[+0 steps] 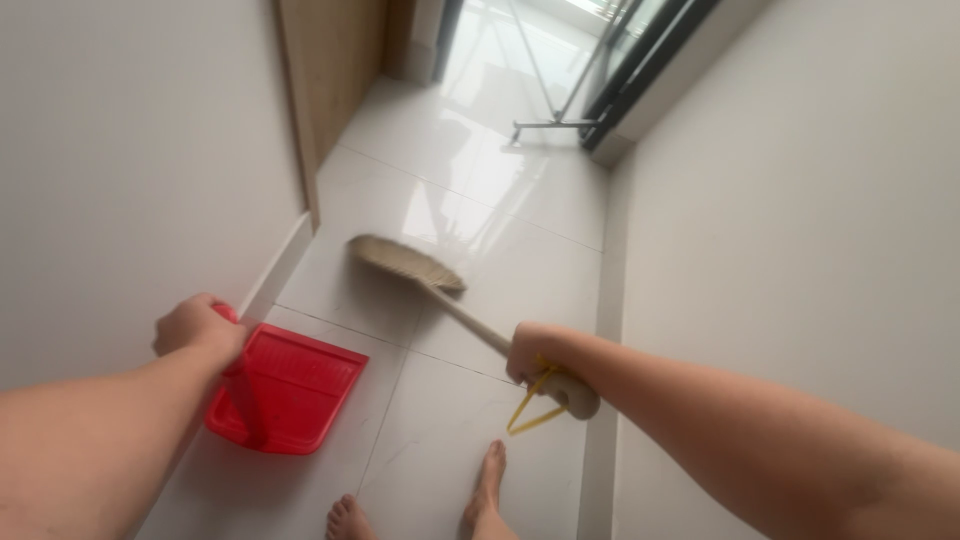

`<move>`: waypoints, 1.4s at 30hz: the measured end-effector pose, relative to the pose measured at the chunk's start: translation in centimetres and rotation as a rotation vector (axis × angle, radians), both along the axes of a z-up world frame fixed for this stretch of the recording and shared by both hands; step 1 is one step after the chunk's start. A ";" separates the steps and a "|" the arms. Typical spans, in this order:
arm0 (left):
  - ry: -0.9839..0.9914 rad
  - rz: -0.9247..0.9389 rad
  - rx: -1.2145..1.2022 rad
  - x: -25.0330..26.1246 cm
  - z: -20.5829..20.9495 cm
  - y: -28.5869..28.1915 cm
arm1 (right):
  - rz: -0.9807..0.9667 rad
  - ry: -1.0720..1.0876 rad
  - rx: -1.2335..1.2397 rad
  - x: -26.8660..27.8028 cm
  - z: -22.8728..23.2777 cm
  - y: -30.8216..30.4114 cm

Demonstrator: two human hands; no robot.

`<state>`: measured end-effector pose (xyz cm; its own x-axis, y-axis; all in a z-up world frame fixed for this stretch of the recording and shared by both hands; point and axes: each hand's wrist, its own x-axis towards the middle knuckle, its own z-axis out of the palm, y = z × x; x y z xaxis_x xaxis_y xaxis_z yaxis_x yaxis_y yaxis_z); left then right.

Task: Sweep the floor in the hallway and bedroom using a broom and dustpan.

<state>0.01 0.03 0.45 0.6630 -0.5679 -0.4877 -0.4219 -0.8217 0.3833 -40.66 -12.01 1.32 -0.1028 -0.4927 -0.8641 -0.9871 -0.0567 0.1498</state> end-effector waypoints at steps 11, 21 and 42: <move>-0.045 -0.029 0.029 1.4 -3.5 -1.5 | -0.144 -0.179 0.158 0.6 14.5 11.3; 0.004 -0.032 0.079 -0.1 -2.4 -1.1 | -0.345 -0.326 0.128 -7.6 20.2 11.1; 0.062 -0.229 0.064 -13.6 -0.2 -1.5 | -0.636 -0.217 -0.097 -19.8 9.1 14.3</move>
